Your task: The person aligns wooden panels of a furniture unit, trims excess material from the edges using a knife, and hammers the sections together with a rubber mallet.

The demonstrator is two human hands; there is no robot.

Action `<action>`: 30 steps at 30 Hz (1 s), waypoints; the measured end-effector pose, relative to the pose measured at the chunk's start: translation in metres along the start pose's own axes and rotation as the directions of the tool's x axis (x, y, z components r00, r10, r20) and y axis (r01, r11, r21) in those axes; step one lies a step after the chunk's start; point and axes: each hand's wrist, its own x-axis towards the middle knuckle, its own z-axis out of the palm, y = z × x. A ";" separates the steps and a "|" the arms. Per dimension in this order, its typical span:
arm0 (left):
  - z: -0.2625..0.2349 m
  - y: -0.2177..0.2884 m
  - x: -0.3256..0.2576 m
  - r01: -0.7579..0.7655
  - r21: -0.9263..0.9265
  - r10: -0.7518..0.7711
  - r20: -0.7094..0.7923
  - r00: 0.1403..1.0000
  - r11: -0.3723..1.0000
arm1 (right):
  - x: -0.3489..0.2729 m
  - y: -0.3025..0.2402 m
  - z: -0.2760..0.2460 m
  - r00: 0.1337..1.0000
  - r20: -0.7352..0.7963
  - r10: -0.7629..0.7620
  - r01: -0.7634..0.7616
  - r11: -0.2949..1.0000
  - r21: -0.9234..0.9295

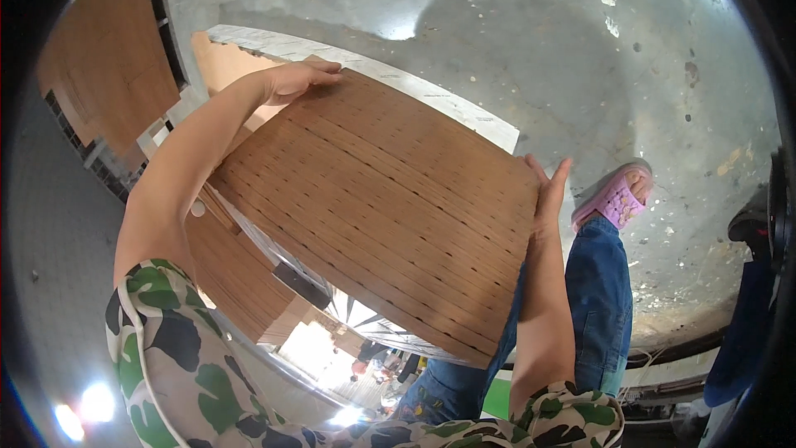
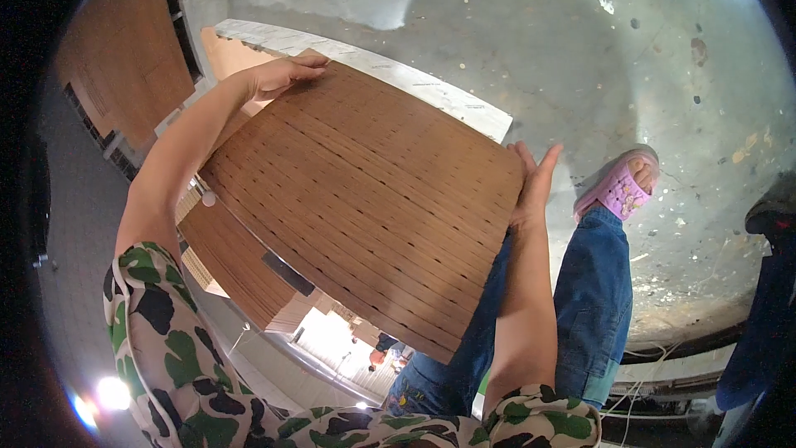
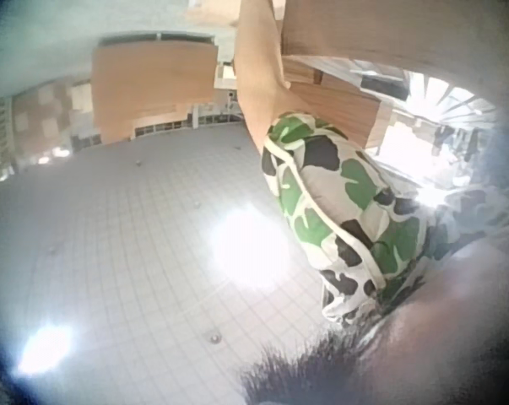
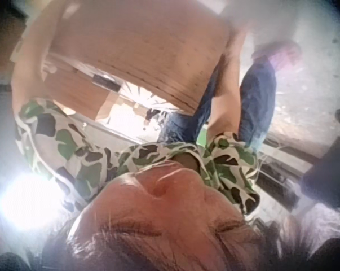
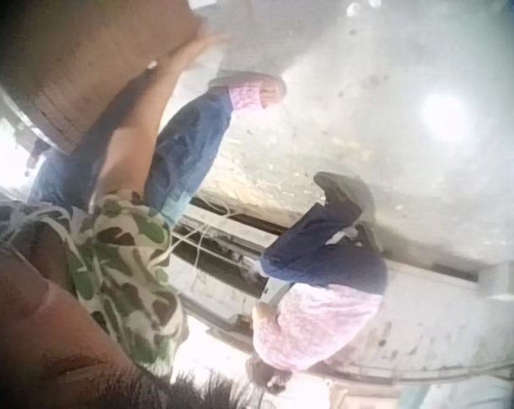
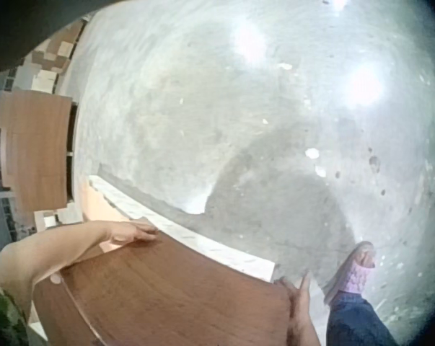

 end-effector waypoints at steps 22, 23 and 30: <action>0.010 0.003 0.023 0.078 0.148 -0.050 -0.182 0.982 0.986 | 0.018 0.001 0.007 0.987 -0.162 -0.017 0.002 0.996 -0.087; 0.007 0.000 0.026 0.074 0.153 -0.045 -0.186 0.981 0.985 | 0.021 0.002 0.005 0.988 -0.157 -0.011 -0.001 0.997 -0.078; 0.011 0.005 0.028 0.080 0.154 -0.054 -0.165 0.985 0.985 | 0.020 0.000 0.003 0.992 -0.125 0.029 -0.032 0.999 -0.020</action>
